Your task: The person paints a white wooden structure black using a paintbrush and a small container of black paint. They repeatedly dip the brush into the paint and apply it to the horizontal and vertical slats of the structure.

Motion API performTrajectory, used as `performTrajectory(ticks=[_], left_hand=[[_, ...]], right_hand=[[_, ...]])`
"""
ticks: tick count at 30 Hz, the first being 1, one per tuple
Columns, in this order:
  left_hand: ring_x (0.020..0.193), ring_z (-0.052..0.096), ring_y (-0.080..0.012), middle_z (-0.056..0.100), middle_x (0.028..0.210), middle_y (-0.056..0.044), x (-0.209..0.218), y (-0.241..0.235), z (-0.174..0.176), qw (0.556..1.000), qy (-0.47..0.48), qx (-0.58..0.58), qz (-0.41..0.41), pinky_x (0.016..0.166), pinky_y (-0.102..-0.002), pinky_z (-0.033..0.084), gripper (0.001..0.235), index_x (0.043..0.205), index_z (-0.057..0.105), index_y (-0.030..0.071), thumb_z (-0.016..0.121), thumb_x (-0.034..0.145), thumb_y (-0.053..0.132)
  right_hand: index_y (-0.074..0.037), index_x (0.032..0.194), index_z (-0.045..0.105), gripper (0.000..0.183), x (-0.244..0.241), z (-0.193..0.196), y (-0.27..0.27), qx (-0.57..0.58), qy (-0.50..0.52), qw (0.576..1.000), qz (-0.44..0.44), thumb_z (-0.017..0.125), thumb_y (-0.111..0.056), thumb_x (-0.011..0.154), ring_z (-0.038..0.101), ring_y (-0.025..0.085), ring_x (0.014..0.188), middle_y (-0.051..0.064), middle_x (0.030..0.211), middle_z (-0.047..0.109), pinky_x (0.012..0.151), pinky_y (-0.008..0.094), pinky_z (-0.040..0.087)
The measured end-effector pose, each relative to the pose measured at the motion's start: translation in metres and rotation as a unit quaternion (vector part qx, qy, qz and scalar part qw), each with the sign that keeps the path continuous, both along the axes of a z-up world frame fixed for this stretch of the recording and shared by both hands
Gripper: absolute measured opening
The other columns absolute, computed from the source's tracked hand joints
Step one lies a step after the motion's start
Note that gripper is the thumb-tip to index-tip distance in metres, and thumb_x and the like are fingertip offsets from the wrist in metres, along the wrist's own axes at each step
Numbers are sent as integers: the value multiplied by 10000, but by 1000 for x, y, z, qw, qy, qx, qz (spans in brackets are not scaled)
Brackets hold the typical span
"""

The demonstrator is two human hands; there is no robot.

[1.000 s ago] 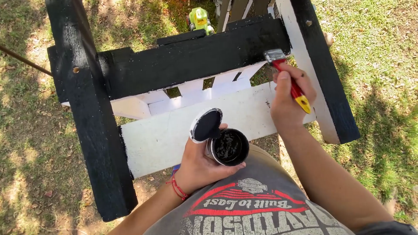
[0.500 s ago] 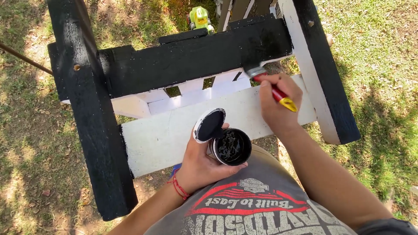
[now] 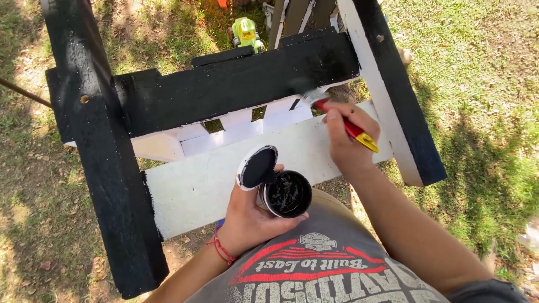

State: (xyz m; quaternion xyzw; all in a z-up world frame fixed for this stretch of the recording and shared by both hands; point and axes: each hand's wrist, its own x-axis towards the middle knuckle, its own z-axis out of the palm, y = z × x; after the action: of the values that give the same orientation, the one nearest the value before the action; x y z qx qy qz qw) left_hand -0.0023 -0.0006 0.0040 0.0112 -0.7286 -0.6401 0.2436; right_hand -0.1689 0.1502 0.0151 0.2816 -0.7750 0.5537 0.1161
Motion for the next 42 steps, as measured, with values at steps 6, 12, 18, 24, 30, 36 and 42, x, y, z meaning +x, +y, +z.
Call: performTrajectory(ticks=[6,12,18,24,30,36,42], left_hand=[[979,684,-377,609,1045,-180,1,-1,4,1000,-5,-3,10,831,-452,606,753,1181,643,25,957,552,297],[963,692,-383,595,1041,-183,1,-5,8,1000,-14,5,4,819,-455,609,760,1189,630,28,954,556,297],[1049,646,-319,572,1111,-143,5,-7,15,998,-61,-3,-16,898,-420,566,749,1194,603,63,927,574,332],[1119,619,-246,530,1179,-95,8,-9,18,993,-106,-5,-45,998,-373,527,758,1223,557,87,893,605,369],[1122,607,-243,537,1175,-86,8,-10,21,995,-92,-9,-42,991,-373,525,764,1243,547,99,895,614,357],[1123,601,-246,537,1177,-88,8,-10,20,996,-81,-5,-42,980,-371,527,770,1257,541,94,892,623,355],[1084,599,-254,538,1156,-97,9,-11,20,996,-64,-37,-40,951,-377,515,743,1246,550,105,881,643,383]], right_hand=[[42,1023,701,128,-22,8,-16,-1,17,1000,16,590,-19,1004,658,307,858,205,879,641,851,424,508],[-64,906,742,135,-36,38,-28,33,-73,995,-57,608,-75,923,593,157,667,120,739,606,678,277,503],[-93,842,716,143,-36,61,-48,157,-98,978,-97,612,-130,933,598,167,565,72,681,637,527,285,463],[-117,863,726,151,-50,80,-58,142,-182,961,-150,589,-159,911,505,54,575,-18,673,625,507,220,407],[-130,831,696,174,-54,78,-50,233,-204,939,-152,552,-149,928,501,86,516,-4,666,620,422,225,395],[-135,890,710,110,-61,91,-59,108,-179,968,-140,624,-195,921,583,42,608,-29,673,646,547,190,490],[-146,870,717,135,-93,72,-73,164,-223,946,-168,601,-213,884,631,48,564,-13,642,668,526,192,539]])
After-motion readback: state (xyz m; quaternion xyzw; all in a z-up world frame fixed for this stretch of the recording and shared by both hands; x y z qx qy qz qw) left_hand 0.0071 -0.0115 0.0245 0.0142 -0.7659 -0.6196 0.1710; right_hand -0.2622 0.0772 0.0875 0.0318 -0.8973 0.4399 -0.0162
